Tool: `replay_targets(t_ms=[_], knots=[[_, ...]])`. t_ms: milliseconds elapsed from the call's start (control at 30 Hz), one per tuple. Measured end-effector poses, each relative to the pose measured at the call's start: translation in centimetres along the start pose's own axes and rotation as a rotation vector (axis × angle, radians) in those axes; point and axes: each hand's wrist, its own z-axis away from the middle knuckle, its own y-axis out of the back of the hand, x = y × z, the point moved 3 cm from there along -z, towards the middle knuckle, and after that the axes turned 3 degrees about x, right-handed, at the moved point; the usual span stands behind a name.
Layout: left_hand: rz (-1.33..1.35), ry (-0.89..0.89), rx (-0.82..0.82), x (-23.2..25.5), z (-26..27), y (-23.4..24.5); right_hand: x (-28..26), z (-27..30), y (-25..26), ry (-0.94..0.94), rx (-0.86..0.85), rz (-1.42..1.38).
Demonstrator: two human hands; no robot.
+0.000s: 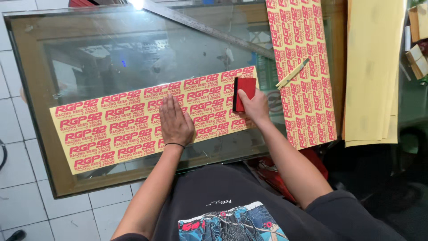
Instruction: The person uses a metal ruler and a utility knife to cut a sheet of red and yellow stickers on a glass table. They then use a red squeegee to smooth the stickers and peel off a backing sheet.
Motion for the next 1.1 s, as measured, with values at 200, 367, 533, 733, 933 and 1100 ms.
replay_targets(t_ms=[200, 367, 533, 733, 933, 1100], knots=[[0.111, -0.061, 0.053, -1.6, 0.1, -0.3, -3.3, 0.2, -4.4, 0.089, 0.042, -0.091], [0.101, -0.101, 0.089, -8.4, -0.2, 1.2, -9.4, 4.1, -10.8, 0.151, 0.011, -0.106], [0.001, 0.109, 0.161, -20.3, -0.8, 7.6, -15.4, 9.2, -17.9, 0.194, -0.087, -0.175], [-0.211, 0.494, 0.206, -31.9, 2.0, 10.7, -21.6, 14.0, -25.6, 0.244, -0.150, -0.143], [0.071, 0.556, 0.138, -31.5, 0.5, 11.8, -24.4, 16.5, -29.3, 0.220, -0.180, -0.106], [0.302, 0.751, 0.057, -35.0, -0.1, 9.2, -28.0, 19.9, -31.0, 0.232, -0.265, -0.201]])
